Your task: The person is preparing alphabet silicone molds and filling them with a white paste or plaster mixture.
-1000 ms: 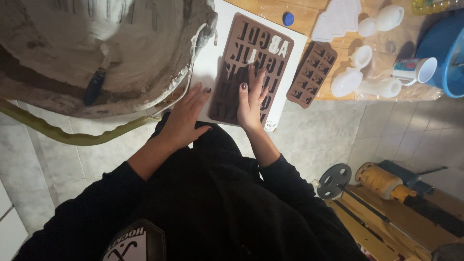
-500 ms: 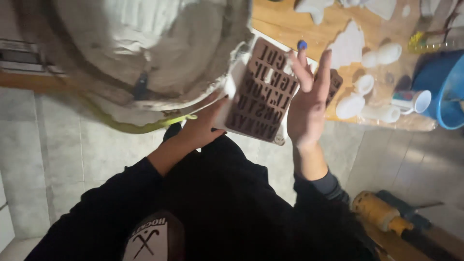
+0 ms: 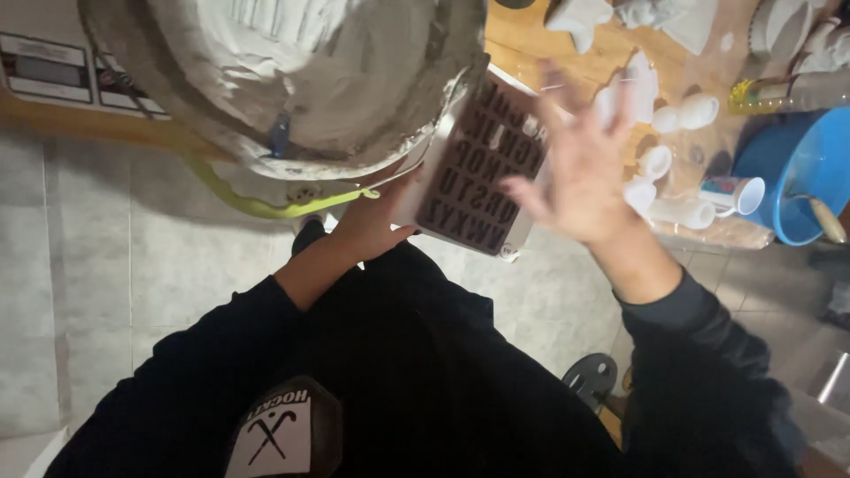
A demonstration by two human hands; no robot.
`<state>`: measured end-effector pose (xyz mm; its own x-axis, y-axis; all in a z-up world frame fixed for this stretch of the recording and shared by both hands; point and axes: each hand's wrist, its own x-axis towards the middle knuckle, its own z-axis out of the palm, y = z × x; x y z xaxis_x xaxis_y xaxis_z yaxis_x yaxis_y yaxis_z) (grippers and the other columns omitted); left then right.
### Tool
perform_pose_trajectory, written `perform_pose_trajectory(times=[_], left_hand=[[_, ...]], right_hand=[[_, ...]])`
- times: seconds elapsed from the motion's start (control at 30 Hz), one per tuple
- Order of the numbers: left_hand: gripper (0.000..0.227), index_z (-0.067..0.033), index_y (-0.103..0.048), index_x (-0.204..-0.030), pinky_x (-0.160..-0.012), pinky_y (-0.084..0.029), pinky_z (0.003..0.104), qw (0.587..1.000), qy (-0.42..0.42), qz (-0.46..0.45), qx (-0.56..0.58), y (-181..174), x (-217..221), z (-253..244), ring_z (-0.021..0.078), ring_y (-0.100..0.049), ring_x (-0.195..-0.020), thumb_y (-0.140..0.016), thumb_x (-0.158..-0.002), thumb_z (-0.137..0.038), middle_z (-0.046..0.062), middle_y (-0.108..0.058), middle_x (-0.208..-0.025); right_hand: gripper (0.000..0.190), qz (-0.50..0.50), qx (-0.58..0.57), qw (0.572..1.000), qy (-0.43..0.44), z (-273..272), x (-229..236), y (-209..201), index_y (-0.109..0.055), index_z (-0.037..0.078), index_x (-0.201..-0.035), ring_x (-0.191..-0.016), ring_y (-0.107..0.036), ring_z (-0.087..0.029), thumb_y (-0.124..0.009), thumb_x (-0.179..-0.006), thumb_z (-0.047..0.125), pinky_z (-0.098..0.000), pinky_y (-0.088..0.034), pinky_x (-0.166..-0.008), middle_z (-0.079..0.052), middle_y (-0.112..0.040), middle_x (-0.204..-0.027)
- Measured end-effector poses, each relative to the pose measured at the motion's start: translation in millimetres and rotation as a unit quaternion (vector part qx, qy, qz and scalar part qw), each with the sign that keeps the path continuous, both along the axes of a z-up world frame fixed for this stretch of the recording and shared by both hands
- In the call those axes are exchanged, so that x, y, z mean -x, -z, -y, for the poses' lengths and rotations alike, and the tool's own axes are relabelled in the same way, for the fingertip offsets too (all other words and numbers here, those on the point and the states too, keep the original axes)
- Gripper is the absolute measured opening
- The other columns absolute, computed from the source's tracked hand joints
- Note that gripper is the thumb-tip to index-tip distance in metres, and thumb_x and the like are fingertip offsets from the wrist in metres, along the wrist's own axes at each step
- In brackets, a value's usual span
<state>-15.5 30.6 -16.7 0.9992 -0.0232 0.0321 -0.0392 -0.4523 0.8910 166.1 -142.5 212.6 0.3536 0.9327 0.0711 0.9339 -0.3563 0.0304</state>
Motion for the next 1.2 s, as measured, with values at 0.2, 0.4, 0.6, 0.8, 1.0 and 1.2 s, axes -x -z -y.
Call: perform_pose_trajectory(times=[0.2,0.4,0.6,0.8,1.0,1.2], left_hand=[[0.098,-0.0059,-0.036,-0.156,-0.124,-0.025,0.052,0.999,0.026,0.032,-0.001,-1.0,-12.0,7.8,0.0413,-0.028,-0.152,-0.087,-0.074,-0.026,0.019,-0.035,-0.162],[0.094,0.0004,-0.038,-0.153,-0.122,-0.024,0.054,0.998,0.045,0.014,-0.051,-5.4,-34.3,37.1,0.0425,-0.03,-0.15,-0.085,-0.076,-0.024,0.023,-0.037,-0.158],[0.056,-0.0011,-0.055,-0.131,-0.1,-0.049,0.048,0.963,-0.035,-0.255,-0.083,-25.3,-26.4,54.5,0.0358,-0.06,-0.118,-0.081,-0.089,-0.028,0.021,-0.063,-0.123],[0.025,-0.0013,-0.066,-0.093,-0.065,-0.06,0.038,0.934,-0.12,-0.322,0.1,17.3,-6.4,65.6,0.0238,-0.077,-0.072,-0.077,-0.087,-0.022,0.014,-0.076,-0.08],[0.025,-0.0001,-0.063,-0.089,-0.068,-0.06,0.04,0.928,-0.146,-0.321,0.116,27.3,-6.0,79.8,0.028,-0.077,-0.077,-0.078,-0.082,-0.019,0.017,-0.076,-0.082],[0.022,0.0005,-0.056,-0.103,-0.075,-0.055,0.048,0.969,-0.193,-0.155,0.02,37.5,-17.6,60.2,0.0389,-0.071,-0.087,-0.07,-0.092,-0.012,0.02,-0.07,-0.089]], right_hand=[[0.07,-0.304,-0.412,0.83,0.221,97.7,-5.3,85.0,-0.022,0.001,-0.168,-0.138,-0.057,-0.023,-0.053,-0.115,0.035,-0.0401,-0.036,-0.129,-0.014,-0.065,-0.135],[0.076,-0.388,-0.403,0.76,0.332,136.8,36.8,184.8,-0.013,0.008,-0.167,-0.12,-0.047,-0.024,-0.056,-0.105,0.015,-0.0408,-0.032,-0.105,-0.014,-0.066,-0.14],[0.082,-0.394,-0.397,0.79,0.251,156.4,-15.4,193.6,-0.011,0.014,-0.169,-0.143,-0.05,-0.025,-0.05,-0.101,-0.011,-0.0405,-0.036,-0.128,-0.013,-0.055,-0.148],[0.078,-0.398,-0.38,0.808,0.211,188.8,-123.0,235.9,-0.013,0.017,-0.17,-0.129,-0.061,-0.021,-0.043,-0.108,-0.02,-0.0376,-0.049,-0.12,-0.01,-0.056,-0.137],[0.1,-0.379,-0.291,0.852,0.215,181.9,-148.7,250.1,-0.013,0.019,-0.171,-0.123,-0.068,-0.02,-0.042,-0.086,-0.027,-0.0346,-0.058,-0.108,-0.008,-0.054,-0.137],[0.102,-0.396,-0.312,0.824,0.26,190.4,-126.0,239.5,-0.012,0.017,-0.169,-0.122,-0.062,-0.021,-0.052,-0.085,-0.026,-0.0292,-0.058,-0.094,-0.011,-0.049,-0.141]])
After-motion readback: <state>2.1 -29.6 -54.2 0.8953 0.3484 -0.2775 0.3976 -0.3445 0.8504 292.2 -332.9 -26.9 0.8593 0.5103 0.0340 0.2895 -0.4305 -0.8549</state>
